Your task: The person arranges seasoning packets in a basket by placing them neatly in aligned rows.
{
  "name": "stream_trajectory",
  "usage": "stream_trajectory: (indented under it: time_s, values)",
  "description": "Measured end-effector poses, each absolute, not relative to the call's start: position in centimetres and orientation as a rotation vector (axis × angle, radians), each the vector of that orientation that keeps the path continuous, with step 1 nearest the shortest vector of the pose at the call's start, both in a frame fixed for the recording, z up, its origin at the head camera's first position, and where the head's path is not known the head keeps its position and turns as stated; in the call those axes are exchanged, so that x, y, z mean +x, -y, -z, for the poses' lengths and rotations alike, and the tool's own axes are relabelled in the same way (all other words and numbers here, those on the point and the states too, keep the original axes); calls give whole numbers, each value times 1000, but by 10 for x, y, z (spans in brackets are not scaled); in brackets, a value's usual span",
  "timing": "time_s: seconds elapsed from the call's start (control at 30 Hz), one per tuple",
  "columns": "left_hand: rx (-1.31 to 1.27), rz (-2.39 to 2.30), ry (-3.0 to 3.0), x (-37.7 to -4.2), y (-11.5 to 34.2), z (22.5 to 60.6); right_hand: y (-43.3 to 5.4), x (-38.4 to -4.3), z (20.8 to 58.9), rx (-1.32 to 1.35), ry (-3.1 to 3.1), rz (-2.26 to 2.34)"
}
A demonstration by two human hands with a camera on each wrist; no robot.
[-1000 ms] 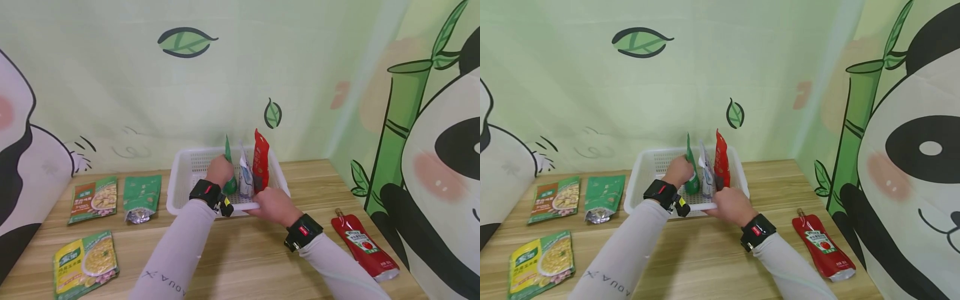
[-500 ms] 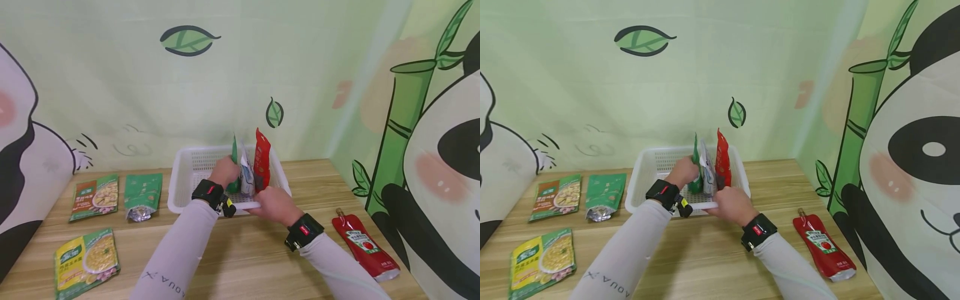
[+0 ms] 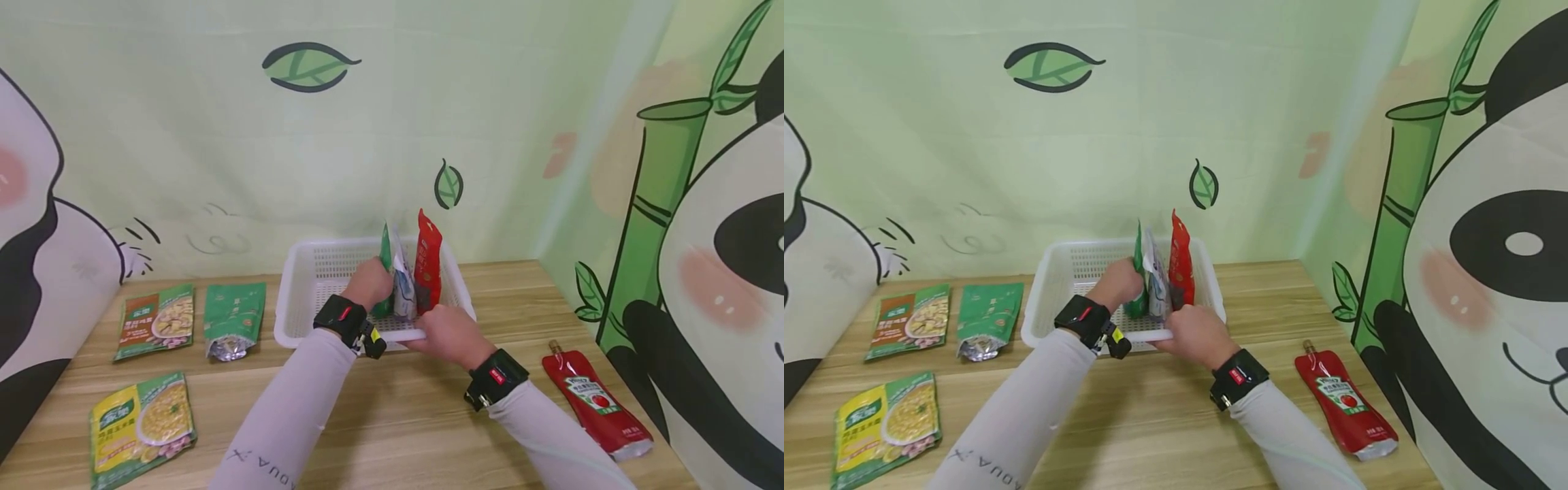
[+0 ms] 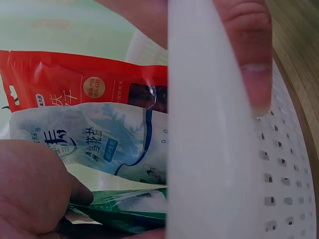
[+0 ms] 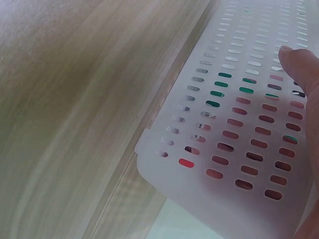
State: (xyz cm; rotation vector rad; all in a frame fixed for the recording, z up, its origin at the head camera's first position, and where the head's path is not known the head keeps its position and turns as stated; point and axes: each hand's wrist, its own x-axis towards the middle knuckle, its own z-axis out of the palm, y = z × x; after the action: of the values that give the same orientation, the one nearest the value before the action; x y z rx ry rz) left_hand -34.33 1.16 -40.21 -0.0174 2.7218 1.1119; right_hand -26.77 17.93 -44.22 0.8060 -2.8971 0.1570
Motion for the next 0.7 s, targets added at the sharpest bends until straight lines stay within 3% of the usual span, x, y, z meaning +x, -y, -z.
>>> stream_trajectory:
  time_s: [0.7]
  values:
    - [179,-1094,-2660,-339,1,403,-180,-267,442,814,2849,-149]
